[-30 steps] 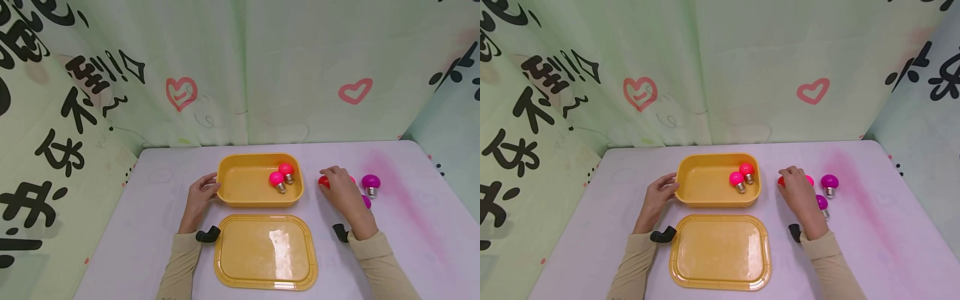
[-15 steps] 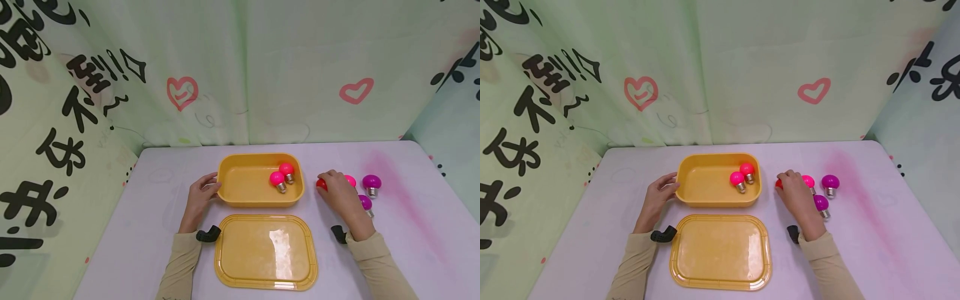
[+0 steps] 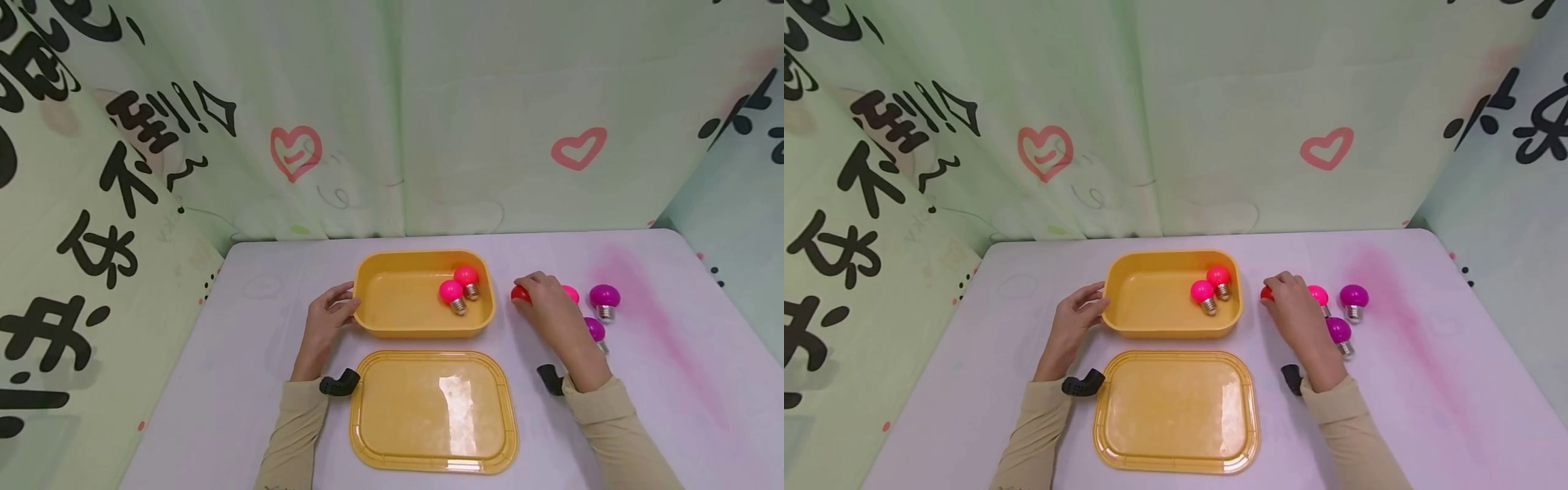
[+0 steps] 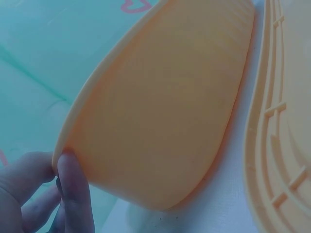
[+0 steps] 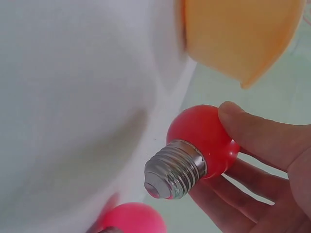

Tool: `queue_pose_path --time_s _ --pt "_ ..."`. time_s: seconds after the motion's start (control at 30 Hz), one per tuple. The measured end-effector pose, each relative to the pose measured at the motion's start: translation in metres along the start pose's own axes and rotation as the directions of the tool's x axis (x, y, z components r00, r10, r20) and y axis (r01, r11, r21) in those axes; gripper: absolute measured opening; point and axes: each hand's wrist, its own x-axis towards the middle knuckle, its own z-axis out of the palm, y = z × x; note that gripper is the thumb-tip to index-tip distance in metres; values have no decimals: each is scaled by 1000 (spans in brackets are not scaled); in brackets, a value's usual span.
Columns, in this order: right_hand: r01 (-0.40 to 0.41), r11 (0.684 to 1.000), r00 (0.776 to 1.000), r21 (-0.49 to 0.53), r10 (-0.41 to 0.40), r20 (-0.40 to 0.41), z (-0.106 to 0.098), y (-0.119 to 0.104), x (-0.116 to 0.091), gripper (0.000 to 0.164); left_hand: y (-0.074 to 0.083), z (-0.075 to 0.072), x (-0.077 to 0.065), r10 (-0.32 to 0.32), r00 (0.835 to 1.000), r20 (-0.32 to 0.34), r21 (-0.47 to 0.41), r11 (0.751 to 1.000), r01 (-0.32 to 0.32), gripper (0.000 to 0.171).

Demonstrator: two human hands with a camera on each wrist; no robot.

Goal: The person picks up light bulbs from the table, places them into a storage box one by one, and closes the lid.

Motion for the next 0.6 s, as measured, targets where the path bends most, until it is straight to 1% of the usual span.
queue_pose_path --time_s 0.3,0.47,0.6 --pt "42 999 998 -2 -42 -49 -9 -14 1 43 2 0 -1 13 1000 -6 1 1000 -13 40" --pt "67 998 995 7 -66 -78 -15 -22 0 42 2 0 0 -9 1000 3 -18 1000 9 42" --pt "68 998 995 13 -67 -79 -19 -30 0 42 5 -1 -1 -23 1000 17 -30 999 24 43"
